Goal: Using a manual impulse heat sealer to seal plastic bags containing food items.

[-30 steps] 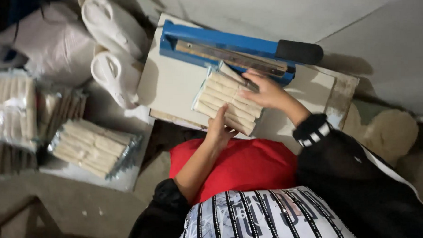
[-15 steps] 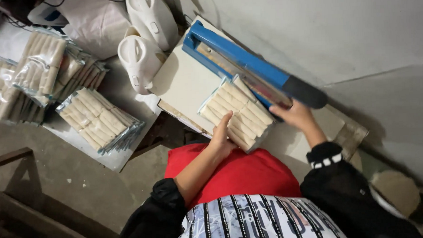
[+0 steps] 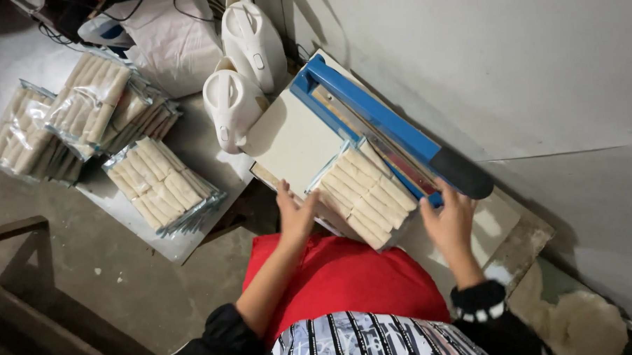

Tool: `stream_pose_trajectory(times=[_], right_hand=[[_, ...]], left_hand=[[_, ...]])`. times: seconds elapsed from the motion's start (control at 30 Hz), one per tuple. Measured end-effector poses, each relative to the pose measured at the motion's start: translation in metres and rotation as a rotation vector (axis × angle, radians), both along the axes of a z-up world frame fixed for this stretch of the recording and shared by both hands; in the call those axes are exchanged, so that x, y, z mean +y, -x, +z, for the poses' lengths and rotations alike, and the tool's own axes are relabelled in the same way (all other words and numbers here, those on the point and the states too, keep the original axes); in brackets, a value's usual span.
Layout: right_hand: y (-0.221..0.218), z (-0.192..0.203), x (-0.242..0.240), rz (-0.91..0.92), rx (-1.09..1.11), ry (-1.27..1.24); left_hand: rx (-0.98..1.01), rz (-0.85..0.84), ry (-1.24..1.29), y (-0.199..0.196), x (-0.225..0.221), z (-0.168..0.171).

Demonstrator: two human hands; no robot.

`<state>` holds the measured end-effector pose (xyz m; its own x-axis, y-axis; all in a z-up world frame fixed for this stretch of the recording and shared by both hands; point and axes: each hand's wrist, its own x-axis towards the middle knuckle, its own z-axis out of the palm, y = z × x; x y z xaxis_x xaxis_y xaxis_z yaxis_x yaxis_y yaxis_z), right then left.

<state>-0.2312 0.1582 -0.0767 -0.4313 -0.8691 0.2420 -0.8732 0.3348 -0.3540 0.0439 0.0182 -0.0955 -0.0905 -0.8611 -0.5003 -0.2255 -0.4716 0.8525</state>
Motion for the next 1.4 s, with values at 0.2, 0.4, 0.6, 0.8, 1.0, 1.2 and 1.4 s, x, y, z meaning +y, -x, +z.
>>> stream_pose_trajectory(times=[0.2, 0.4, 0.6, 0.8, 1.0, 1.2, 1.4], right_hand=[[-0.033, -0.012, 0.008, -0.051, -0.098, -0.05], [0.018, -0.031, 0.0, -0.206, -0.156, -0.223], [0.002, 0.019, -0.005, -0.444, -0.866, -0.281], [0.005, 0.005, -0.013, -0.424, -0.815, -0.392], [0.014, 0.0, -0.026, -0.291, -0.59, -0.404], [0.016, -0.001, -0.031, -0.335, -0.573, -0.491], [0.015, 0.004, -0.03, -0.38, -0.53, -0.514]], left_hand=[[-0.111, -0.201, 0.119, -0.012, -0.036, 0.033], [-0.323, -0.431, 0.515, 0.028, -0.108, 0.071], [-0.305, -0.402, 0.657, 0.055, -0.154, 0.08], [-0.316, -0.432, 0.568, 0.066, -0.202, 0.027], [-0.301, -0.546, 0.426, 0.079, -0.224, 0.026], [-0.219, -0.556, 0.332, 0.08, -0.23, 0.016], [-0.17, -0.612, 0.283, 0.066, -0.223, 0.024]])
